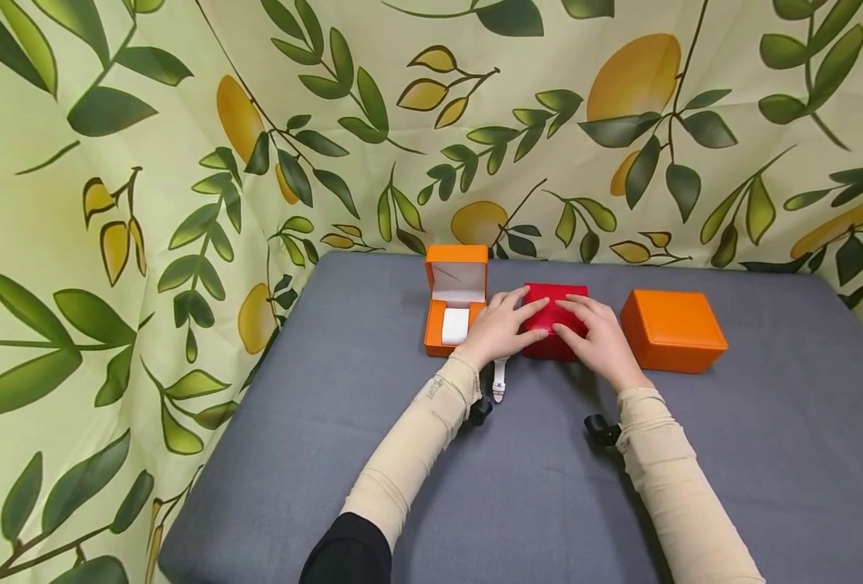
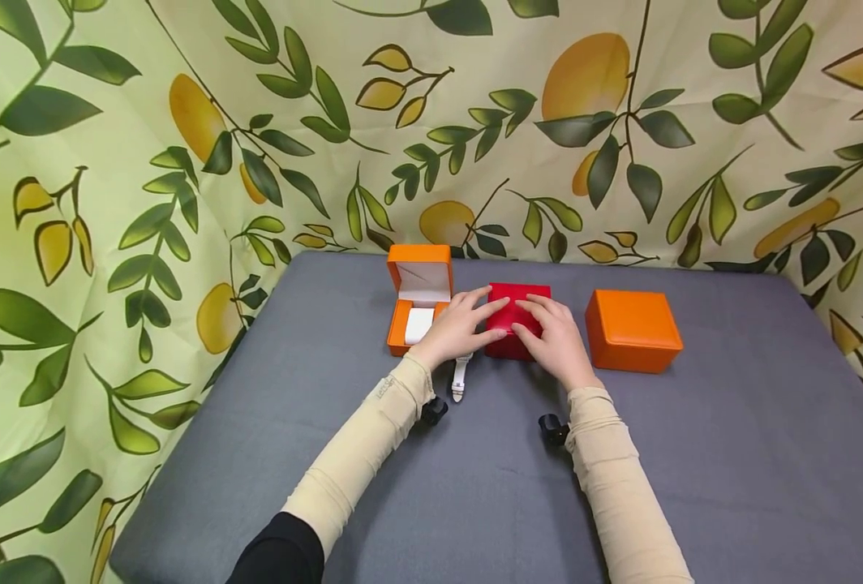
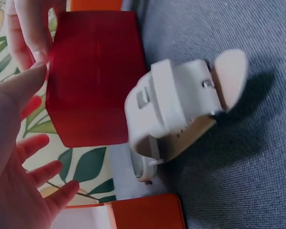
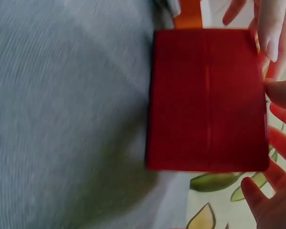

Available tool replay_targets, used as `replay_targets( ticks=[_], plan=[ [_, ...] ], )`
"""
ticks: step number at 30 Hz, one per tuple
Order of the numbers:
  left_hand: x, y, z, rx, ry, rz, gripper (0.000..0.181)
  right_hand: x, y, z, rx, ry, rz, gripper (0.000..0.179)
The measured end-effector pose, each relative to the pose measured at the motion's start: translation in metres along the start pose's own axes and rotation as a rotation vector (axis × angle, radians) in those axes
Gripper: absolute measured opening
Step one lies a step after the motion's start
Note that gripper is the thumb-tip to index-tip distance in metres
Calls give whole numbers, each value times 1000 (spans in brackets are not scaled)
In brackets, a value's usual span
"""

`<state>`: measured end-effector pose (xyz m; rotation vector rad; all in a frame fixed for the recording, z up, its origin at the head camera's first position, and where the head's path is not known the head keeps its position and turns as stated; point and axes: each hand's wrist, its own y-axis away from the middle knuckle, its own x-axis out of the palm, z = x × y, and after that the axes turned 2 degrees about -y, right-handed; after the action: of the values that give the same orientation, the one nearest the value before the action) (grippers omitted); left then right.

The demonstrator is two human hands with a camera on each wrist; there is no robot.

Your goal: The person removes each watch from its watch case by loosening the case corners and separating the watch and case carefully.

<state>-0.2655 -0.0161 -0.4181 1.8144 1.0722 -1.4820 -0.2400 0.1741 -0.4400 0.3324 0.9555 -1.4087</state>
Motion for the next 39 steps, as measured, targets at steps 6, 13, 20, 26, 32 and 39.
replay_targets(
  ticks=[6,13,20,26,32,39],
  plan=[
    [3,-4,1,-26,-34,40,48,1,0,-13,19,10,62,51],
    [3,-11,1,-14,20,58,52,5,6,-23,12,-6,31,52],
    [4,-22,0,24,64,80,49,4,5,-35,3,-82,79,62],
    [6,-35,6,27,229,117,44,8,-4,-47,140,-369,161,56],
    [14,-43,13,15,420,171,44,5,-8,-52,273,-552,224,55],
    [22,-45,20,-48,614,197,47,-2,-11,-46,301,-687,262,50]
  ],
)
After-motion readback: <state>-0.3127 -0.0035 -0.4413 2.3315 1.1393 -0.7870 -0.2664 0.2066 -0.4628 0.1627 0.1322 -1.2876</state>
